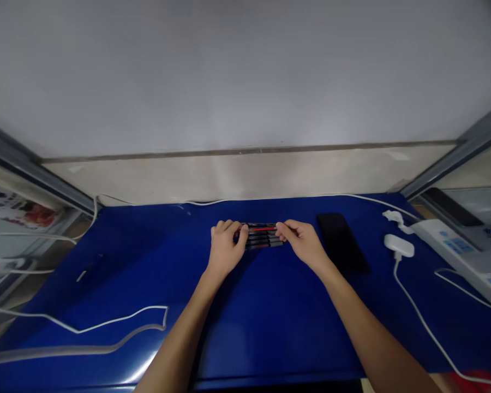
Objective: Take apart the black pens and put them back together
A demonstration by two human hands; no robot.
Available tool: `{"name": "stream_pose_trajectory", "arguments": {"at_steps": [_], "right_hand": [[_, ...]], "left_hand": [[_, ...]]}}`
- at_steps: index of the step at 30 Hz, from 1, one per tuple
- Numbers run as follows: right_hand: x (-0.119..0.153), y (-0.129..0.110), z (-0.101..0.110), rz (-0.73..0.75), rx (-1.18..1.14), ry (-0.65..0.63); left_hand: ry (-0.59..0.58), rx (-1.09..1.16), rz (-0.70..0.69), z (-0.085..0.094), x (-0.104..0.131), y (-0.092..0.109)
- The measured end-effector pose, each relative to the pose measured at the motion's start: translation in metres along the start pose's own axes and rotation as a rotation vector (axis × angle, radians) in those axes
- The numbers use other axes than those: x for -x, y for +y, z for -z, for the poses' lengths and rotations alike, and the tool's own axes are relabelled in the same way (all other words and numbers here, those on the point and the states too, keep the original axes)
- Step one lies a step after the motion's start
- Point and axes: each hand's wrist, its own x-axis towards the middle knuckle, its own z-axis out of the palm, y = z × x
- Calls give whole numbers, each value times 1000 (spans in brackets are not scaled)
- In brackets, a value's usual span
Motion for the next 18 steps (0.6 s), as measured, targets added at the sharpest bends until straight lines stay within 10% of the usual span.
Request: {"name": "stream_pose_trajectory", "arguments": {"at_steps": [18], "right_hand": [[-1, 2, 0, 42, 18, -10]], "left_hand": [[-23, -7, -6, 0, 0, 1]]}}
